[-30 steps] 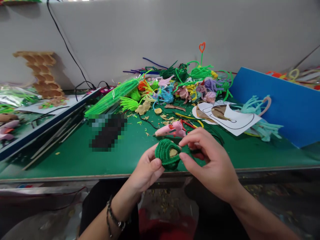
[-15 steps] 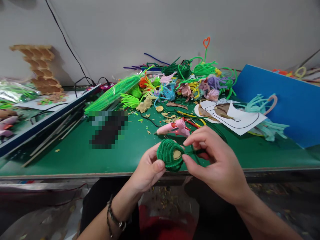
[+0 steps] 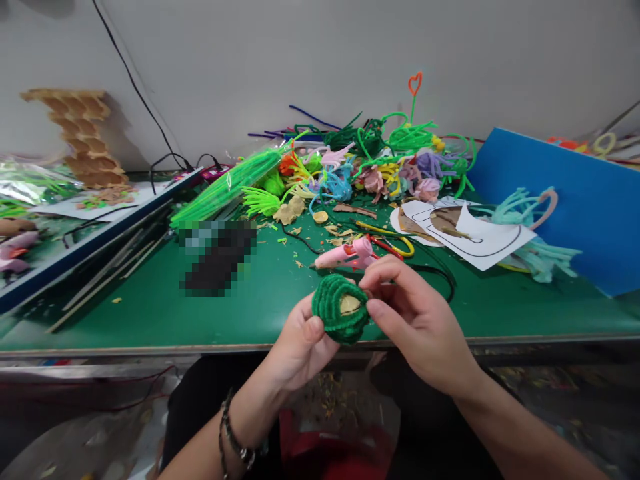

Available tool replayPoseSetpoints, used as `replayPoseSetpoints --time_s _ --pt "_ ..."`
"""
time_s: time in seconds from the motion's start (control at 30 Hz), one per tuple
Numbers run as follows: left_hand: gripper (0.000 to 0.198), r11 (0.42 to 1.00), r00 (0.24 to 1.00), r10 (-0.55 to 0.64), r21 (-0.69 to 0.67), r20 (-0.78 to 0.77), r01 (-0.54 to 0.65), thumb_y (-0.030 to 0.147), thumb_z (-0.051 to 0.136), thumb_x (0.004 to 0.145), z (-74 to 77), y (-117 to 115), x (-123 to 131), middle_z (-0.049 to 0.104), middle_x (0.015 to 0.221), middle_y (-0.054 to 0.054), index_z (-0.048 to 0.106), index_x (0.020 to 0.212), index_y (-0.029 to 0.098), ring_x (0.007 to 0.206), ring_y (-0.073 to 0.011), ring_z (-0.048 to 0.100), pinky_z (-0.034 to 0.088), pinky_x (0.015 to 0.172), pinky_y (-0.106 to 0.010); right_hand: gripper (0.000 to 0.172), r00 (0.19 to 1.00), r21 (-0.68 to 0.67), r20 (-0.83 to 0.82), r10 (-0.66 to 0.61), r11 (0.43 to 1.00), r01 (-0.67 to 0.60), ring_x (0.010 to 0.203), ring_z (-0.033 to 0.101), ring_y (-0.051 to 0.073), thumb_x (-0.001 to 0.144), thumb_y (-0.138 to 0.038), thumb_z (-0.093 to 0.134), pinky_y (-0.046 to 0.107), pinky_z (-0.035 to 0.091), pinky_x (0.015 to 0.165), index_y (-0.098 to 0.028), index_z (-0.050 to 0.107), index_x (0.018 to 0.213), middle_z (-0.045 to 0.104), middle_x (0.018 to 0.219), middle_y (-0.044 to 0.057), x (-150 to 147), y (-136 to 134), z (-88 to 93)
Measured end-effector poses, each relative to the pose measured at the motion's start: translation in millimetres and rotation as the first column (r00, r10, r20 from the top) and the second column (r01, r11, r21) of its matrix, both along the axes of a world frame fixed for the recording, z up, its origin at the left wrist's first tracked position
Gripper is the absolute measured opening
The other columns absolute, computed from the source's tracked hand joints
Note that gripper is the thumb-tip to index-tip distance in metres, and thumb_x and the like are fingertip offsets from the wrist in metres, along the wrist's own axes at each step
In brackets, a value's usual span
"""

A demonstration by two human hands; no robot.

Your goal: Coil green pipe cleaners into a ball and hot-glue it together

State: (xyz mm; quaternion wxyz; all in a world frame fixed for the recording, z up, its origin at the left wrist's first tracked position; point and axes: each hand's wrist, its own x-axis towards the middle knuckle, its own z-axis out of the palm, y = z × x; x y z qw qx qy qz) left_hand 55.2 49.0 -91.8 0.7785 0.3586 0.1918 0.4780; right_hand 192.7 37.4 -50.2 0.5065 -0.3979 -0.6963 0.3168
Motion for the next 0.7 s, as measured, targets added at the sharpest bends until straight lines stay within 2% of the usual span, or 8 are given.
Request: replayPoseSetpoints --time_s 0.07,0.17,0.27,0.4,0.57,0.63,0.7 --pt "0.051 0.999 0.998 -0.021 -0.028 0.06 0.022 0.052 0.072 0.056 1.2 -2 1 0.068 0.09 -0.004 0.065 0.095 0.02 0.091 -0.0194 0.062 0.047 0.083 -0.028 0.014 0.999 0.065 0.005 0.038 0.997 -0.038 0.073 0.048 0.011 0.079 -0.018 0.046 0.023 0.045 0.06 -0.021 0.051 0.092 0.048 0.09 0.003 1 0 -2.8" --pt "0.046 0.997 0.987 -0.037 -0.063 0.157 0.047 0.047 0.073 0.058 3.4 -5 3 0.068 0.087 -0.001 0.065 0.095 0.021 0.085 -0.0165 0.062 0.047 0.083 -0.027 0.036 0.989 0.147 0.14 0.056 0.986 -0.077 0.083 0.049 0.014 0.073 -0.027 0.059 0.024 0.047 0.062 -0.022 0.049 0.107 0.044 0.101 0.005 2 1 -6.3" --pt "0.047 0.995 0.986 -0.038 -0.085 0.162 0.052 0.049 0.073 0.056 4.4 -7 6 0.067 0.087 -0.003 0.065 0.091 0.019 0.099 -0.0226 0.058 0.041 0.093 -0.034 0.056 0.958 0.239 0.288 -0.003 0.969 -0.069 0.087 0.047 0.015 0.066 -0.031 0.069 0.025 0.048 0.069 -0.022 0.046 0.116 0.043 0.101 0.005 2 3 -8.6" --pt "0.045 0.991 0.987 -0.054 -0.113 0.154 0.072 0.054 0.071 0.055 2.1 -10 8 0.066 0.095 -0.007 0.067 0.081 0.017 0.112 -0.0285 0.049 0.034 0.1 -0.041 0.057 0.933 0.352 0.352 -0.073 0.934 -0.06 0.094 0.047 0.016 0.069 -0.039 0.066 0.03 0.045 0.083 -0.02 0.044 0.118 0.044 0.099 0.005 1 5 -10.1" --pt "0.042 0.989 0.974 -0.1 -0.086 0.201 0.119 0.054 0.07 0.057 -2.8 -13 7 0.066 0.092 -0.004 0.067 0.081 0.019 0.102 -0.0231 0.056 0.039 0.095 -0.036 0.072 0.904 0.435 0.42 -0.076 0.892 -0.127 0.098 0.047 0.018 0.064 -0.057 0.063 0.03 0.044 0.086 -0.018 0.041 0.12 0.044 0.103 0.007 0 3 -9.9" --pt "0.041 0.991 0.978 -0.101 -0.064 0.183 0.115 0.054 0.07 0.057 -3.8 -13 5 0.066 0.09 -0.004 0.067 0.078 0.019 0.097 -0.0224 0.058 0.042 0.092 -0.035 0.069 0.898 0.457 0.429 -0.095 0.88 -0.125 0.095 0.048 0.017 0.065 -0.053 0.064 0.028 0.045 0.084 -0.017 0.041 0.119 0.044 0.102 0.007 -1 2 -10.4" --pt "0.046 0.993 0.985 -0.108 -0.037 0.132 0.114 0.057 0.068 0.056 -3.8 -13 4 0.066 0.091 -0.007 0.066 0.08 0.017 0.099 -0.0251 0.057 0.042 0.092 -0.037 0.062 0.901 0.487 0.413 -0.134 0.869 -0.093 0.093 0.049 0.015 0.067 -0.044 0.066 0.025 0.045 0.083 -0.017 0.042 0.118 0.046 0.101 0.006 -2 1 -11.5"
